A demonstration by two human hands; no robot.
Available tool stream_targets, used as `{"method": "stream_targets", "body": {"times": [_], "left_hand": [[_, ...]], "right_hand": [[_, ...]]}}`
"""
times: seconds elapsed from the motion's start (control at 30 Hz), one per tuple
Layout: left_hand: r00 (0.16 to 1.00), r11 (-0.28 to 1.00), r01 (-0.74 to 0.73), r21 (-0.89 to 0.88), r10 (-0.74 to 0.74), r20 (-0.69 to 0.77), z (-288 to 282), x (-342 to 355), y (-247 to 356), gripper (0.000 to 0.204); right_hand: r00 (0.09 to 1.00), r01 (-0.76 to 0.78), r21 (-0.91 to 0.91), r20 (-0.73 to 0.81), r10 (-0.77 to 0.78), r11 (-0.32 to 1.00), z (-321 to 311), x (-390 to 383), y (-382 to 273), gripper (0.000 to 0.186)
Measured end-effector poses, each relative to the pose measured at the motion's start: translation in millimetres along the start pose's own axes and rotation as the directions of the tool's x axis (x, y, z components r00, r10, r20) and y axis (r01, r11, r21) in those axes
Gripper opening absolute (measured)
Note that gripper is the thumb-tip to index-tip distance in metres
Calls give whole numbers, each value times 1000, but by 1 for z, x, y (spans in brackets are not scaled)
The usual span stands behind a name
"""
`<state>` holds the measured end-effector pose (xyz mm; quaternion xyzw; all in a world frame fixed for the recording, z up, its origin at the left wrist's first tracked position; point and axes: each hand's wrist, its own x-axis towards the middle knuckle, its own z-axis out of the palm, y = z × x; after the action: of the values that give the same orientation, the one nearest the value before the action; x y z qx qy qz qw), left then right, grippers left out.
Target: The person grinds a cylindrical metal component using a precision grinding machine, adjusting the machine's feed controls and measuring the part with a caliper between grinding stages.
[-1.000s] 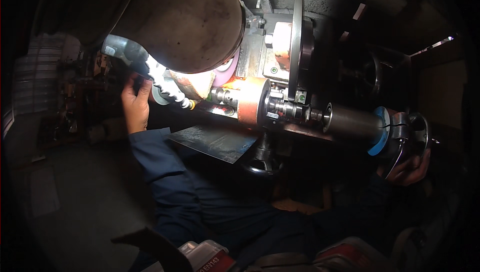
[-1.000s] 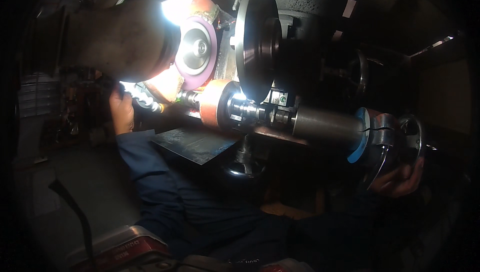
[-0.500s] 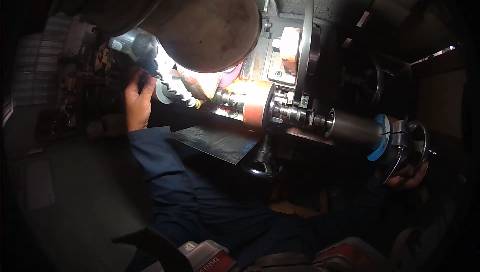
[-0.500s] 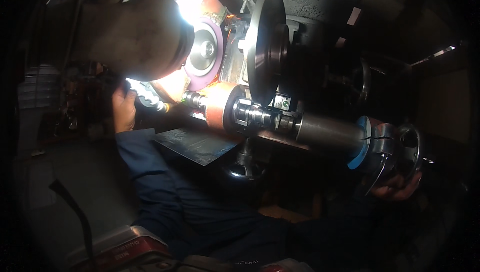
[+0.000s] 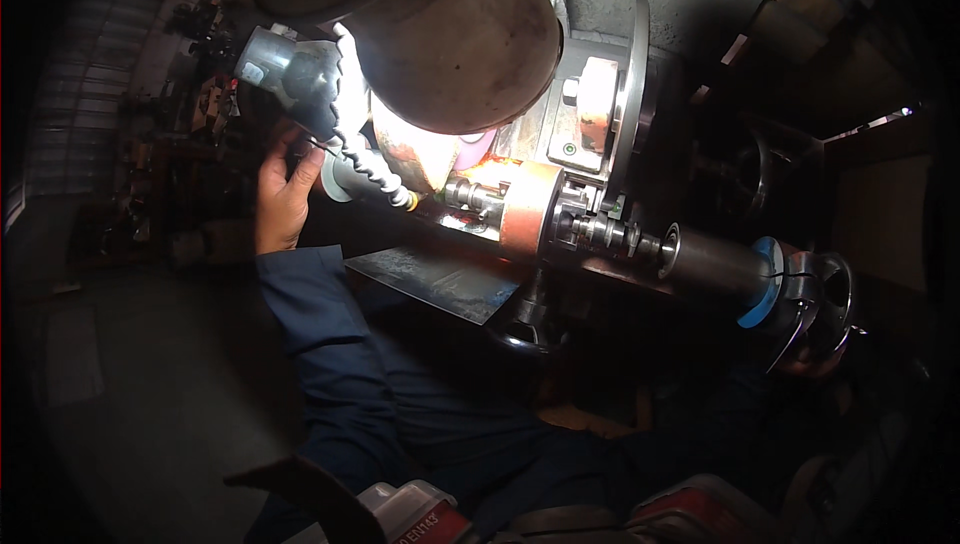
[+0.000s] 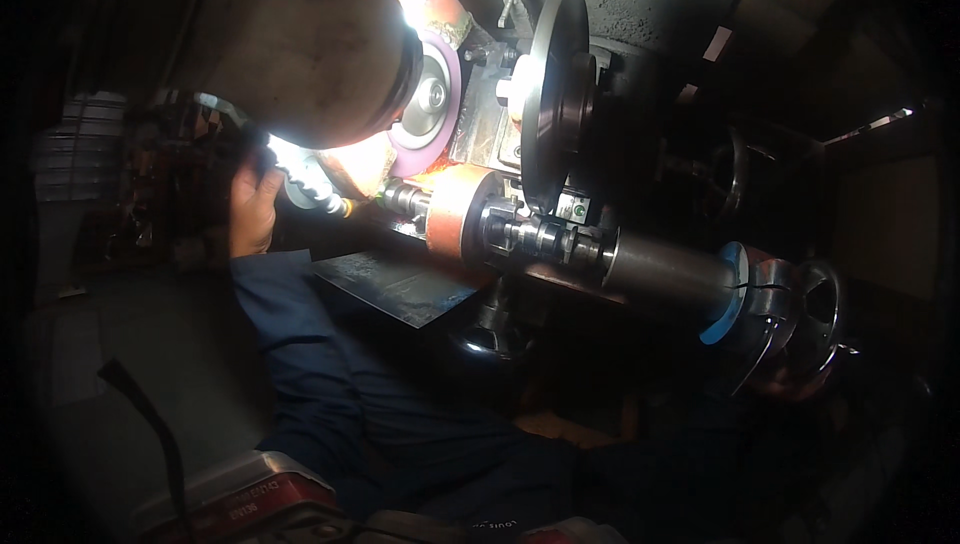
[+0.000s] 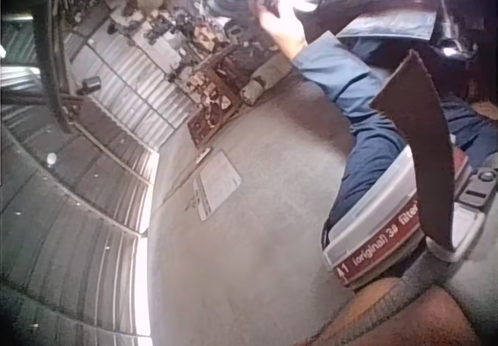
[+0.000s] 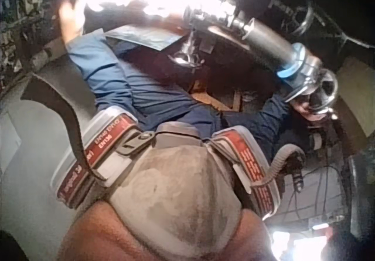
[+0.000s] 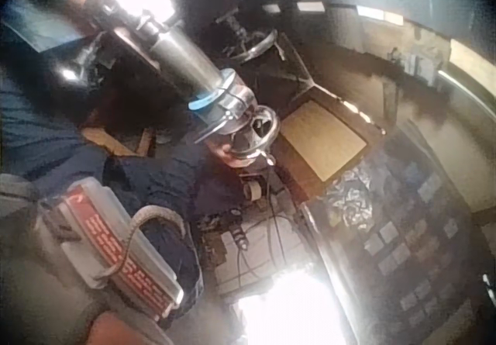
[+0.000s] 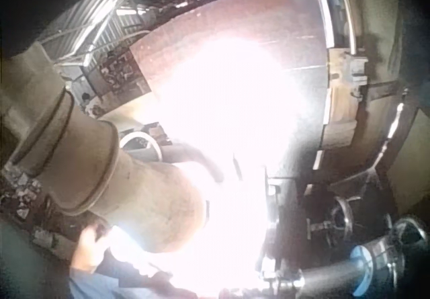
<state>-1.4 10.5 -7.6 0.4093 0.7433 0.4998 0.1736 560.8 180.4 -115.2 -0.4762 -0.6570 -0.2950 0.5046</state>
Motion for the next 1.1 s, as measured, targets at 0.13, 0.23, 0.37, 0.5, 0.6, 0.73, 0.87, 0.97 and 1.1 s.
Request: {"method": "stream_targets", "body": {"times": [0.13,0.23,0.37,0.5,0.6,0.73,0.87,0.97,1.1], "left_hand": [[999,1000,-24,-13,25,30,1,1,3,35],[1000,999,-29,-31,29,-2,5,2,-2,36],[998,998,-56,5,56,-33,3,4,-8,35],[992,990,-94,108,102,-78,-4,7,-13,33],[992,995,-70,72,76,-97,2,10,-16,34],[989,984,-91,151,107,-100,-3,11,-17,34],[989,987,-94,131,108,-103,-1,13,-20,32],[988,987,-89,131,104,-112,-1,12,-18,32],[987,981,-95,169,115,-116,-1,12,-17,32]], "right_hand": [[1000,15,-12,-11,-15,1000,0,-1,0,46],[999,36,-27,-28,-37,999,1,-2,4,46],[997,57,-33,-48,-58,998,4,-5,8,45],[997,65,-38,-42,-67,997,7,-7,10,45],[998,64,-60,4,-64,996,3,1,6,45],[976,-122,73,188,106,990,-9,32,-23,46],[901,-355,152,320,294,922,-14,57,-44,43],[751,-498,118,553,360,859,-16,83,-47,37],[721,-505,104,596,352,857,-14,85,-41,36]]}}
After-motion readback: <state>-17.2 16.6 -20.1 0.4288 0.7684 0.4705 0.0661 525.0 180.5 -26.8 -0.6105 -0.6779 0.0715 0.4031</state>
